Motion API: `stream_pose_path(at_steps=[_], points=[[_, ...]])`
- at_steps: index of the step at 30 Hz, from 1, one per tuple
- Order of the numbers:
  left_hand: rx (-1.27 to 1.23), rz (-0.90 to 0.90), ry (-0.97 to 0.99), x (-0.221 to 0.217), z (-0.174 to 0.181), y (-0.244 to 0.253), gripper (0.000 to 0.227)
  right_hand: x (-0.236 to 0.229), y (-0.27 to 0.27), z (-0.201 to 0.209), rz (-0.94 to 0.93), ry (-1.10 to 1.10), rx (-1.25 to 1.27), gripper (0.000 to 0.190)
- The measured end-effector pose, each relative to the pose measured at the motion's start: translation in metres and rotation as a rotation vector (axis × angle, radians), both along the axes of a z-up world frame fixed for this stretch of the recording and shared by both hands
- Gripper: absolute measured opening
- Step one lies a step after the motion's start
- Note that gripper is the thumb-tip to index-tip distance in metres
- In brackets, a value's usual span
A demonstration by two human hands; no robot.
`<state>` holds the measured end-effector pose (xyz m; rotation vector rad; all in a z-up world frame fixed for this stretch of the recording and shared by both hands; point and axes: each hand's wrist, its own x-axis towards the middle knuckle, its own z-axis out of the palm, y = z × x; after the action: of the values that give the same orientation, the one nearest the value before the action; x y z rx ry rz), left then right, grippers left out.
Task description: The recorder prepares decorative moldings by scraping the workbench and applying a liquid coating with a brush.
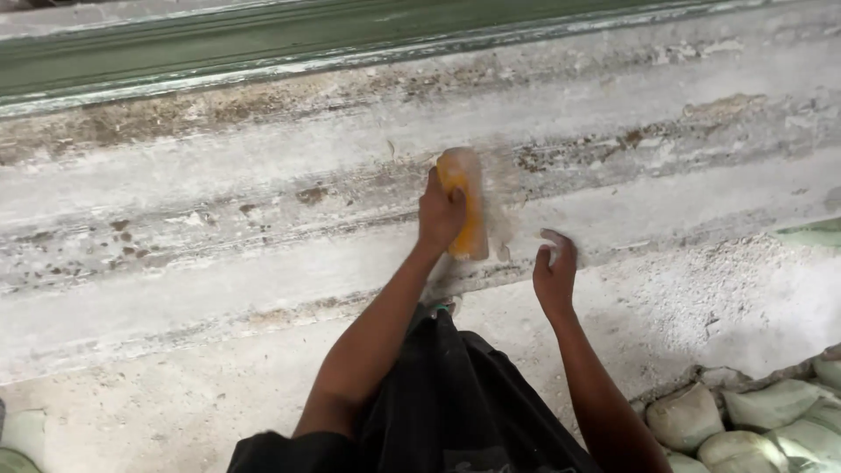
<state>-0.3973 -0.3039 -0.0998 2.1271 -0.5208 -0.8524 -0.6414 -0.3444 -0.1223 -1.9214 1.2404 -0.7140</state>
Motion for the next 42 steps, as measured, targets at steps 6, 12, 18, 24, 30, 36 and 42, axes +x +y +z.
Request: stream_pose_path(at_steps=[6, 12, 18, 24, 30, 36, 42], points=[[0.006, 0.213, -0.11, 0.178, 0.076, 0.151, 0.055, -0.008, -0.031, -0.061, 0.126, 0.043, 0.124, 0.067], [-0.237, 0.462, -0.106, 0.278, 0.036, 0.247, 0.042, -0.008, -0.03, -0.068, 0.123, 0.061, 0.217, 0.079], [0.375, -0.698, -0.798, 0.084, -0.1, -0.049, 0.03, -0.005, -0.034, -0.072, 0.085, 0.062, 0.183, 0.084], [-0.078, -0.27, 0.105, 0.004, -0.002, -0.114, 0.064, -0.014, -0.04, -0.032, 0.004, -0.12, 0.3, 0.076], [-0.373, -0.005, 0.41, 0.185, 0.028, 0.038, 0.04, -0.071, -0.037, 0.016, -0.275, -0.19, 0.27, 0.063], [-0.246, 0.152, -0.027, 0.247, 0.068, 0.143, 0.038, -0.126, -0.043, 0.016, -0.515, -0.183, 0.261, 0.053], [-0.356, -0.067, -0.267, 0.147, -0.04, -0.052, 0.033, -0.123, -0.112, 0.01, -0.328, -0.035, 0.21, 0.047]])
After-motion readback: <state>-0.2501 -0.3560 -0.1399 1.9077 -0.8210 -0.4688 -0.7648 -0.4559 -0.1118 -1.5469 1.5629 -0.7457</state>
